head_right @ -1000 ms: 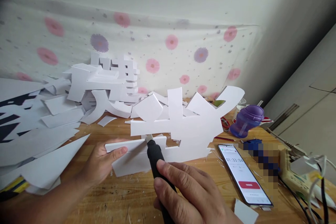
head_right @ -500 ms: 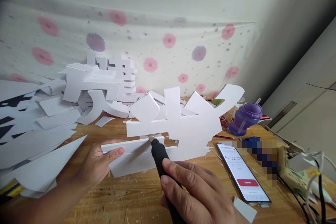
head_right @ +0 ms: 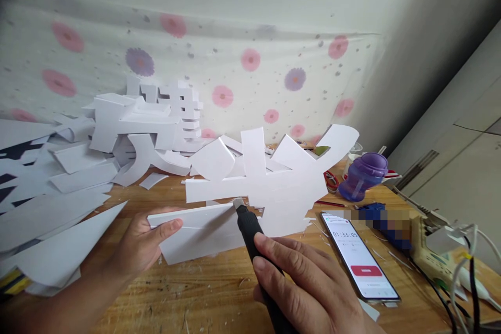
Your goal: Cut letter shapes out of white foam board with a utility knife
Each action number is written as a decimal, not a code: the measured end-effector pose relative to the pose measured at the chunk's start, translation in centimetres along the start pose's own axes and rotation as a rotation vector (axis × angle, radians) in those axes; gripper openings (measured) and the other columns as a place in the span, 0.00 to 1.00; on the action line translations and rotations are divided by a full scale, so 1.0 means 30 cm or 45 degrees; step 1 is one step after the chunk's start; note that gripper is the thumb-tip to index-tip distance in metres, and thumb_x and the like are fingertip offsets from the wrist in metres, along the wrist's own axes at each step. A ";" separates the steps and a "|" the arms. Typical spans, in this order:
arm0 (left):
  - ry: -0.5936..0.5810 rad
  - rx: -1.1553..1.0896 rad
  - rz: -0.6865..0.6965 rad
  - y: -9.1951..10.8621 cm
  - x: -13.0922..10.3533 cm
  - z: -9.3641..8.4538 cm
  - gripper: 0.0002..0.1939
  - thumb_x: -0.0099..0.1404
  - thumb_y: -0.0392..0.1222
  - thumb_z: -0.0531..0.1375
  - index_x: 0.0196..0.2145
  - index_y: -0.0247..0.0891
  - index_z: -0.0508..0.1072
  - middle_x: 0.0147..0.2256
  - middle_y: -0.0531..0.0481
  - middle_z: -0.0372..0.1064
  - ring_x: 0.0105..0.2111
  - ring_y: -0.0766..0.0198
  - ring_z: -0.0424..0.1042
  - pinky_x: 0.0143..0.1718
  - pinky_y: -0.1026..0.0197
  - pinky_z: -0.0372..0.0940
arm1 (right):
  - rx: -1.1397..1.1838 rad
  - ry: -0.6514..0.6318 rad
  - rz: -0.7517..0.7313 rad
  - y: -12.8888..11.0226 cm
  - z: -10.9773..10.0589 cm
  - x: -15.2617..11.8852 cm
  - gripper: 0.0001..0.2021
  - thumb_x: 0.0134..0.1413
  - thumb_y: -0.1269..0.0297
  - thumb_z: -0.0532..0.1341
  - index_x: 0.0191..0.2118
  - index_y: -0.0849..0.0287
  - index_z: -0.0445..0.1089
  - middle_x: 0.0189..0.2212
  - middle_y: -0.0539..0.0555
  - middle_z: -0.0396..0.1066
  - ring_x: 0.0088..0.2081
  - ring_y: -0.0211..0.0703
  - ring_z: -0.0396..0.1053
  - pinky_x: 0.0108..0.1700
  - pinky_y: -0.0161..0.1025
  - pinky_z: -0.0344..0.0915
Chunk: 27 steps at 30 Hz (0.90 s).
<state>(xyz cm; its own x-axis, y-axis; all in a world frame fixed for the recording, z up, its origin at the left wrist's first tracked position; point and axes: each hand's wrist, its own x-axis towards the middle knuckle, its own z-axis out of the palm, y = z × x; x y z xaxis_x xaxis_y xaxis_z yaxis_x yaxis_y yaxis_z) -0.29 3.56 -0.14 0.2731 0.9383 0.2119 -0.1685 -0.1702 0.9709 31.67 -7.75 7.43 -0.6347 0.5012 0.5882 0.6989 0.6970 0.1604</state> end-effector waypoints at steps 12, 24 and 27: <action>0.063 0.016 -0.036 0.031 -0.003 0.023 0.14 0.61 0.46 0.66 0.43 0.40 0.80 0.37 0.47 0.78 0.33 0.56 0.75 0.33 0.59 0.70 | 0.103 0.237 -0.040 -0.048 0.007 0.047 0.14 0.63 0.64 0.60 0.53 0.56 0.73 0.48 0.57 0.77 0.48 0.45 0.77 0.49 0.33 0.72; 0.060 0.032 -0.018 0.018 -0.005 0.015 0.13 0.62 0.45 0.66 0.44 0.43 0.80 0.37 0.48 0.77 0.32 0.59 0.73 0.32 0.61 0.68 | 0.125 0.296 0.001 -0.047 0.058 0.076 0.15 0.67 0.62 0.54 0.50 0.61 0.74 0.49 0.60 0.77 0.52 0.45 0.74 0.52 0.36 0.71; 0.063 0.052 0.007 0.017 -0.004 0.015 0.13 0.62 0.46 0.66 0.44 0.43 0.80 0.39 0.48 0.77 0.32 0.58 0.73 0.33 0.60 0.68 | 0.150 0.298 -0.001 -0.033 0.063 0.056 0.17 0.67 0.60 0.55 0.53 0.62 0.73 0.50 0.61 0.76 0.52 0.47 0.74 0.50 0.37 0.72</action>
<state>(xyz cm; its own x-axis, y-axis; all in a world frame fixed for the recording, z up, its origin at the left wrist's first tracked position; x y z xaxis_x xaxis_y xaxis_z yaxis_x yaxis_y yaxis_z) 0.01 3.24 0.39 0.2246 0.9509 0.2128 -0.1312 -0.1869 0.9736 29.29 -6.61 6.76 -0.5324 0.3777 0.7575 0.6463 0.7594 0.0755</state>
